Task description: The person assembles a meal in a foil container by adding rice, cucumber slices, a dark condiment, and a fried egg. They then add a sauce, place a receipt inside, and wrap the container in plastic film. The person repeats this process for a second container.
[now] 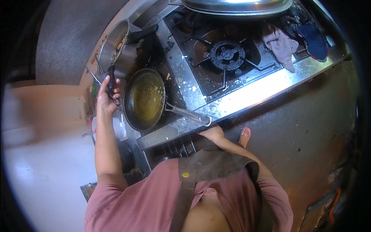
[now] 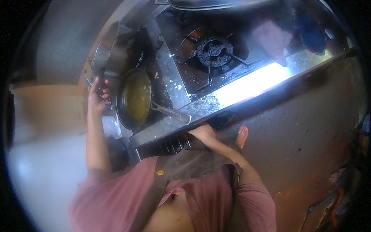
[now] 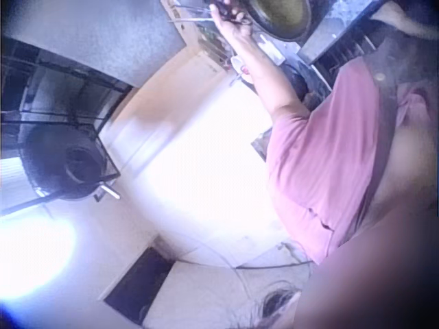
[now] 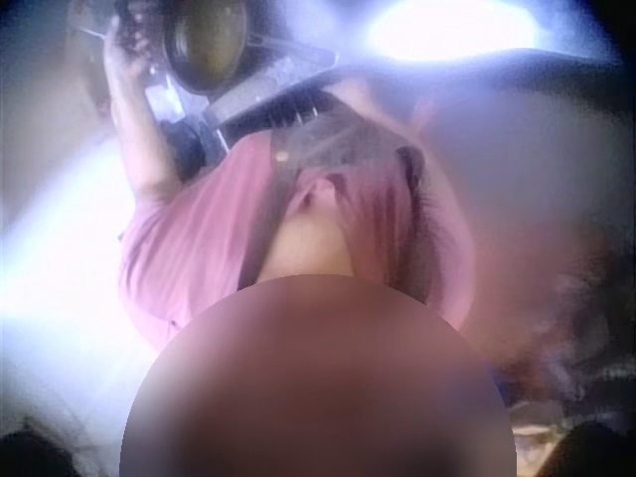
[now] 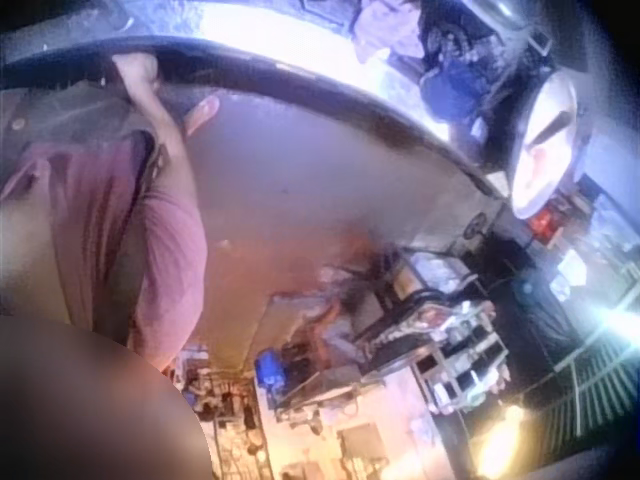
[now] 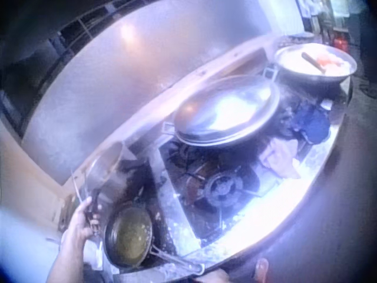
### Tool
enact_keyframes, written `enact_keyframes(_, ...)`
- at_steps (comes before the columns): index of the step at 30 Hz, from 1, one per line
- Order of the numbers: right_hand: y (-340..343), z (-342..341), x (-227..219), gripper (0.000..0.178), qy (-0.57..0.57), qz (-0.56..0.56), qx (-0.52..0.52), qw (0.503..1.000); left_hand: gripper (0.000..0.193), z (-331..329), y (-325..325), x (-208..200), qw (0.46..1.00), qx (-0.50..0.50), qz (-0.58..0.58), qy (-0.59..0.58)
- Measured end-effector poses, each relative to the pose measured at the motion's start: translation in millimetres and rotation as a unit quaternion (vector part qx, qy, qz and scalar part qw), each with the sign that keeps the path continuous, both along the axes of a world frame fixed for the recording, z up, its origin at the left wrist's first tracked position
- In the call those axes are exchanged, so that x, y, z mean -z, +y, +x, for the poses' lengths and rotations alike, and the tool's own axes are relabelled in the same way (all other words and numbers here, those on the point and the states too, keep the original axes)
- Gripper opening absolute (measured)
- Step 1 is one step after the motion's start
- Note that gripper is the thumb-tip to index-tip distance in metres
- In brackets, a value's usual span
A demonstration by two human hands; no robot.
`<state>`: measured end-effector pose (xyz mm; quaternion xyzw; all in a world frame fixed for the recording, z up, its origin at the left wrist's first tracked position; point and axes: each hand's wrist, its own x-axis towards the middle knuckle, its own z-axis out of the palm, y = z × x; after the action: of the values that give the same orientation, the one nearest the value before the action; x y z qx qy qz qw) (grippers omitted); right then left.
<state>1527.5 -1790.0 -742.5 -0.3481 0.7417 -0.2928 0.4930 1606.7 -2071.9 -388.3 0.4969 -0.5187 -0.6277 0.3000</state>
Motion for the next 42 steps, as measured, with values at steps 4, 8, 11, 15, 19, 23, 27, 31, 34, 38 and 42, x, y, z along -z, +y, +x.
enact_keyframes(4,3,-13,-19,0.073,0.000,-0.009,-0.034,0.999,0.026,5,-13,6,0.997,0.011,0.054,0.056)
enact_keyframes(8,4,-22,-37,0.068,-0.003,-0.043,-0.051,0.998,0.025,18,-24,12,0.994,0.025,0.074,0.075)
enact_keyframes(11,4,-15,-25,0.068,0.017,-0.054,-0.053,0.997,0.025,14,-21,11,0.994,0.012,0.064,0.085)
enact_keyframes(15,2,-8,-15,0.069,0.020,-0.040,-0.026,0.999,0.025,4,-9,9,0.988,0.005,0.098,0.119)
enact_keyframes(19,0,4,-8,0.062,0.001,-0.022,-0.017,1.000,0.023,15,-25,15,0.966,0.053,0.177,0.183)
enact_keyframes(23,26,-1,-51,0.072,-0.044,0.070,0.055,0.995,0.016,26,-24,23,0.984,-0.010,0.042,0.171)
enact_keyframes(27,90,-4,-45,0.077,0.093,0.074,0.167,0.979,0.017,36,-7,-3,0.984,-0.003,-0.056,0.168)
enact_keyframes(31,139,-22,-99,0.070,0.086,0.114,0.256,0.956,0.016,44,-11,-31,0.981,-0.030,-0.065,0.181)
enact_keyframes(34,172,-22,-104,0.066,0.056,0.096,0.343,0.933,0.017,51,-16,-37,0.980,-0.021,-0.123,0.153)
enact_keyframes(38,199,-11,-137,0.061,0.043,0.093,0.394,0.913,0.023,45,-6,-40,0.974,0.011,-0.194,0.114)
enact_keyframes(42,250,3,-113,0.064,0.068,0.087,0.384,0.917,0.036,26,-4,-45,0.973,-0.020,-0.230,0.016)
